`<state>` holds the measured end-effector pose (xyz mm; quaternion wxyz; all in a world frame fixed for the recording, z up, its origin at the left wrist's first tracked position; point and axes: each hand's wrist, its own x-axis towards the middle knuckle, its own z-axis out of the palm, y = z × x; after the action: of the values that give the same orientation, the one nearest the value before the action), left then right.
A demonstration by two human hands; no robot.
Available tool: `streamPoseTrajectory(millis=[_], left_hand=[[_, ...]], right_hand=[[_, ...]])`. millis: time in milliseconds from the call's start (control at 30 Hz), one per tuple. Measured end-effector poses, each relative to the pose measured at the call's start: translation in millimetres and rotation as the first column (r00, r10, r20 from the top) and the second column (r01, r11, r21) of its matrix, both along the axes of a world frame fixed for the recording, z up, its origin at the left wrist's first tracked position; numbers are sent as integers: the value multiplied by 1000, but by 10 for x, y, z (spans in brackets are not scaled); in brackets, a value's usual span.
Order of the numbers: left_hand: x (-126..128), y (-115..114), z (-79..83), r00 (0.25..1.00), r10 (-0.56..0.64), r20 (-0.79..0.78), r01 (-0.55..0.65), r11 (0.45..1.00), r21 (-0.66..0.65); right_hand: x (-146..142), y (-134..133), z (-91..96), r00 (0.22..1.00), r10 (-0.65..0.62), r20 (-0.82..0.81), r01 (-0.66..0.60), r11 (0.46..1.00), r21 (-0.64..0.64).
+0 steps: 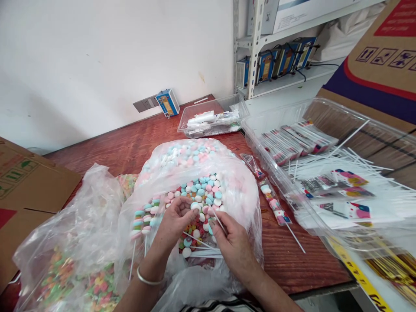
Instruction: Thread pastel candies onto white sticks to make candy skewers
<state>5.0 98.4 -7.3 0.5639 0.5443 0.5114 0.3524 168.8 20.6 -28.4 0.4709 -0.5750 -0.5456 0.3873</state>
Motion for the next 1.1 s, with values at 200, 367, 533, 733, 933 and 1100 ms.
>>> streamPoseTrajectory(millis=[200,367,533,733,933,1100], left_hand=[[104,-287,2,941,-23,338,117,958,-262],[131,-274,-48,949,113,295,-34,966,-258],[104,-175,-69,958,213,193,-176,965,-193],[105,-182,-86,968,200,151,-184,976,-115],[135,-232,-102,983,156,98,-147,985,-95],[148,-261,-124,992,115,48,-114,993,-32]], right_hand=[[-80,146,25,996,2,-92,1,999,36],[-24,59,57,990,8,139,-10,1000,17],[7,-125,100,877,231,420,-152,965,-213],[-48,-165,150,866,347,361,-248,924,-293],[-55,-115,168,900,338,275,-252,918,-305],[-61,-100,198,937,299,179,-237,923,-305]])
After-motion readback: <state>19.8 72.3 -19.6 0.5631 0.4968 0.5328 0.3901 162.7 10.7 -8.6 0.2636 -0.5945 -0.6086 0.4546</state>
